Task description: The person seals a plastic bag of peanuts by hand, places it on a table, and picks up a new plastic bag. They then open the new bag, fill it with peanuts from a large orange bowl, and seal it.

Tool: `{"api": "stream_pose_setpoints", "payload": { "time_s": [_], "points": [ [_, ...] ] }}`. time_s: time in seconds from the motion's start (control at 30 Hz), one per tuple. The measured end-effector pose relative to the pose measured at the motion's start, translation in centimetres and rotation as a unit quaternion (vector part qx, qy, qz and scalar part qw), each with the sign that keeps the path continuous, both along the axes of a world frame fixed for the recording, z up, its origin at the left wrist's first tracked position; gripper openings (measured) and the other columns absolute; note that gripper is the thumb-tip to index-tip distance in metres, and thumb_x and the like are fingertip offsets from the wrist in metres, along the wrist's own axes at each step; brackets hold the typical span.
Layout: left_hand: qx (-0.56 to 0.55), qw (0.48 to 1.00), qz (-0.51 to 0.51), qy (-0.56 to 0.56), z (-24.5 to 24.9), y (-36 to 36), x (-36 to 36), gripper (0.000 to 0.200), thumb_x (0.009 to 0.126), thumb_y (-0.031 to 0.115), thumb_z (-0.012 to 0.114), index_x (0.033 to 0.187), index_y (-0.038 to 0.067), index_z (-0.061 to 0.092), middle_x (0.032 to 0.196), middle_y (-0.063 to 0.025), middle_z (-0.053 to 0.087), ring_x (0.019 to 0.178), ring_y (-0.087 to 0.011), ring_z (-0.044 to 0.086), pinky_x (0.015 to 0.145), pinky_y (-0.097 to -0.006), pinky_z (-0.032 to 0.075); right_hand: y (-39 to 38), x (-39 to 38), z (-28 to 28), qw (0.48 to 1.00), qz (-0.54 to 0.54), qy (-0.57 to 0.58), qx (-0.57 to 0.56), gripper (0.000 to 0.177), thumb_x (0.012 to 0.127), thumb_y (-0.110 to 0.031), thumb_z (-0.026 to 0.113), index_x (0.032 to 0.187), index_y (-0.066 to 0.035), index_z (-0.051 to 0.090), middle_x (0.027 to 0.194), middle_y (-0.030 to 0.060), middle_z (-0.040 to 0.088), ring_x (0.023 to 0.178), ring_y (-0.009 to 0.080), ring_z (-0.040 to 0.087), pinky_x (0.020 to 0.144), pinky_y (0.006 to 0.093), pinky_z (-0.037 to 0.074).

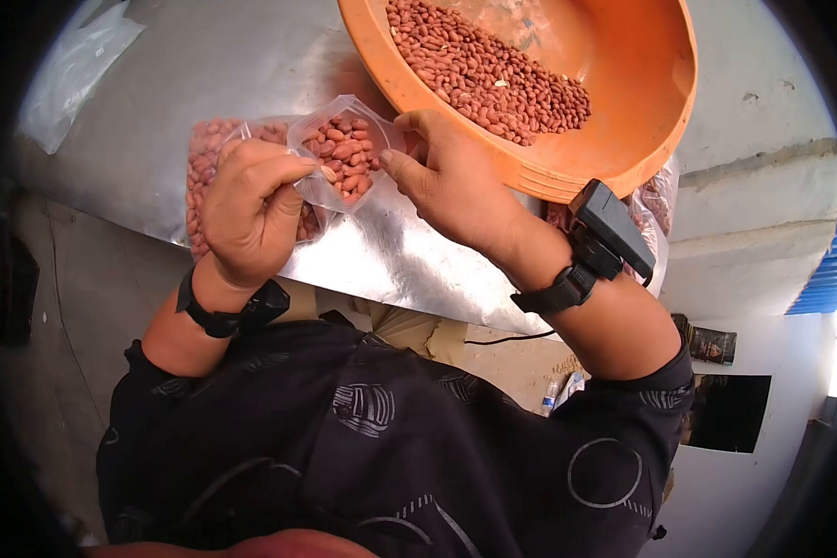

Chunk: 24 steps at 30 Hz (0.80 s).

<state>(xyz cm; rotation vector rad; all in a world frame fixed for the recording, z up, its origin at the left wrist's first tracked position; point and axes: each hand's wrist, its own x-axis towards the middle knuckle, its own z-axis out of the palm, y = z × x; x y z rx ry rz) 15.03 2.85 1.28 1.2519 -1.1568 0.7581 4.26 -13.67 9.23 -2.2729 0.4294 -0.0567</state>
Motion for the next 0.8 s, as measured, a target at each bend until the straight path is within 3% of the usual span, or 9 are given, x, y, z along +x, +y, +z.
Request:
{"api": "stream_pose_setpoints", "payload": {
  "time_s": [0.2, 0.3, 0.33, 0.57, 0.6, 0.63, 0.73, 0.77, 0.8],
  "points": [
    [0.013, 0.998, -0.051, -0.016, 1.2, 2.4, 0.1, 0.014, 0.076, -0.003, 0.065, 0.088, 0.002, 0.064, 0.079, -0.0078, 0.063, 0.069, -0.0208, 0.058, 0.063, -0.0303, 0.044, 0.2, 0.3, -0.5, 0.982, 0.054, -0.056, -0.170, 0.035, 0.088, -0.017, 0.065, 0.117, 0.001, 0.055, 0.077, 0.0027, 0.054, 0.068, 0.0089, 0.049, 0.059, 0.0233, 0.043],
    [0.046, 0.995, -0.085, -0.039, 2.0, 3.2, 0.0, 0.011, 0.079, -0.002, 0.064, 0.089, 0.001, 0.064, 0.079, -0.0094, 0.063, 0.070, -0.0215, 0.059, 0.062, -0.0297, 0.046, 0.9, 1.0, -0.3, 0.964, 0.132, -0.135, -0.185, 0.032, 0.085, -0.015, 0.068, 0.113, 0.000, 0.060, 0.079, 0.0022, 0.055, 0.069, 0.0100, 0.049, 0.062, 0.0247, 0.043],
    [0.055, 0.993, -0.094, -0.040, 2.4, 3.5, 0.1, 0.011, 0.080, -0.001, 0.064, 0.090, 0.001, 0.064, 0.080, -0.0096, 0.063, 0.070, -0.0213, 0.059, 0.062, -0.0293, 0.047, 0.8, 1.6, -0.9, 0.959, 0.140, -0.180, -0.168, 0.030, 0.082, -0.022, 0.068, 0.103, -0.002, 0.063, 0.080, 0.0143, 0.064, 0.073, 0.0262, 0.064, 0.069, 0.0334, 0.051],
    [0.097, 0.981, -0.166, -0.037, 6.3, 5.2, 2.2, 0.008, 0.083, -0.003, 0.061, 0.091, -0.001, 0.064, 0.085, -0.0085, 0.063, 0.074, -0.0178, 0.059, 0.066, -0.0270, 0.048, 2.0, 1.3, 2.4, 0.962, 0.115, -0.205, -0.138, 0.016, 0.080, -0.012, 0.063, 0.088, 0.002, 0.065, 0.077, 0.0150, 0.067, 0.070, 0.0239, 0.065, 0.069, 0.0322, 0.052],
    [0.105, 0.979, -0.168, -0.050, 7.5, 5.3, 2.7, 0.009, 0.083, -0.003, 0.061, 0.091, -0.001, 0.064, 0.085, -0.0079, 0.063, 0.074, -0.0173, 0.059, 0.067, -0.0270, 0.048, 1.5, 1.1, 3.4, 0.962, 0.128, -0.207, -0.121, 0.012, 0.085, -0.009, 0.062, 0.087, 0.003, 0.061, 0.074, 0.0005, 0.057, 0.069, 0.0073, 0.053, 0.062, 0.0239, 0.044],
    [0.111, 0.977, -0.170, -0.065, 8.7, 5.4, 3.2, 0.009, 0.083, -0.003, 0.061, 0.091, -0.001, 0.064, 0.086, -0.0073, 0.063, 0.075, -0.0169, 0.059, 0.068, -0.0270, 0.048, 2.1, 0.6, 5.5, 0.966, 0.110, -0.205, -0.108, 0.008, 0.083, -0.006, 0.061, 0.084, 0.001, 0.062, 0.071, -0.0020, 0.055, 0.066, 0.0050, 0.050, 0.059, 0.0221, 0.041],
    [0.155, 0.973, -0.167, -0.027, 11.4, 5.3, 5.1, 0.010, 0.085, 0.000, 0.061, 0.094, 0.001, 0.065, 0.086, -0.0048, 0.064, 0.077, -0.0142, 0.058, 0.072, -0.0250, 0.047, 1.6, 0.3, 10.6, 0.973, 0.133, -0.187, -0.036, 0.006, 0.077, -0.007, 0.058, 0.076, -0.002, 0.061, 0.064, -0.0029, 0.052, 0.058, 0.0040, 0.046, 0.051, 0.0216, 0.035],
    [0.180, 0.969, -0.170, -0.017, 11.8, 4.9, 5.7, 0.011, 0.086, 0.002, 0.061, 0.096, 0.002, 0.065, 0.086, -0.0046, 0.064, 0.077, -0.0138, 0.057, 0.071, -0.0252, 0.047, 3.4, 0.4, 12.3, 0.989, 0.009, -0.129, -0.065, 0.008, 0.074, -0.009, 0.061, 0.077, -0.004, 0.067, 0.064, 0.0048, 0.060, 0.061, 0.0156, 0.056, 0.055, 0.0285, 0.043],
    [0.220, 0.964, -0.152, -0.008, 11.8, 4.5, 6.0, 0.014, 0.085, 0.001, 0.059, 0.097, 0.003, 0.065, 0.086, -0.0049, 0.064, 0.076, -0.0144, 0.057, 0.072, -0.0257, 0.047, 3.2, 0.9, 11.9, 0.988, 0.002, -0.115, -0.106, 0.009, 0.073, -0.008, 0.060, 0.076, -0.003, 0.067, 0.063, 0.0046, 0.059, 0.060, 0.0145, 0.055, 0.055, 0.0287, 0.043]
  ]
}}
